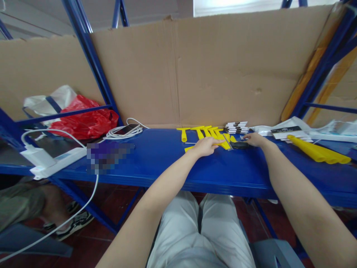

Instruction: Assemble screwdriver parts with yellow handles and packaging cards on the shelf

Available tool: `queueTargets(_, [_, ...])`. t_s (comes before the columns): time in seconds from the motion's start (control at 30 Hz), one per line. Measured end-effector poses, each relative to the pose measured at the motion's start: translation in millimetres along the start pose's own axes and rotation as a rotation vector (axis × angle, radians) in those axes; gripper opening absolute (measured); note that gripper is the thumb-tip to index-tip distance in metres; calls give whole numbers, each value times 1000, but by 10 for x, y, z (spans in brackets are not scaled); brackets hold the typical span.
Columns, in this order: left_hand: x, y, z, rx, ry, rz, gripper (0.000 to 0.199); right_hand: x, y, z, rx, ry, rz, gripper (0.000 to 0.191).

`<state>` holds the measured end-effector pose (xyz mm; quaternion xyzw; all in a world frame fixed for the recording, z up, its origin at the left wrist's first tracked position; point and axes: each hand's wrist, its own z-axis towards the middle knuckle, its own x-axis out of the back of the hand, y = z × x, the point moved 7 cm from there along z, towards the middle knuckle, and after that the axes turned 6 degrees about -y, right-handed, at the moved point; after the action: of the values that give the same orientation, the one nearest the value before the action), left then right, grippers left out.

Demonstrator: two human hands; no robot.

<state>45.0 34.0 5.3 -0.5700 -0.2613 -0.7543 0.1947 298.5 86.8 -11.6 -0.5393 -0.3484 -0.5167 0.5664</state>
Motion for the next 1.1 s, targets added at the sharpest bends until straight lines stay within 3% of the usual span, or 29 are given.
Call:
queueTargets(0.1, [1,1,-3,-4,2,-3,44,-21,-21,-40,-57,-102,-48,23])
queueTargets(0.33, [18,12,-10,12,0,-9,44,39,-99,-124,-121,-75,-108,24])
queueTargets(0.57, [12,6,-6,9,2,-22,43,-14,-83,-114,-148,-136,-72,21])
queueTargets(0.77, [8,-6,-4,7,9,-43,43,76,-63,-105,-169,-70,-34,16])
queueTargets(0.93, [45,20,-10,-11,31,-74,42,315,-348,-172,-18,188,335,13])
queueTargets(1.1, [61,33,-15,-8,30,-74,40,239,-916,-281,205,55,760,9])
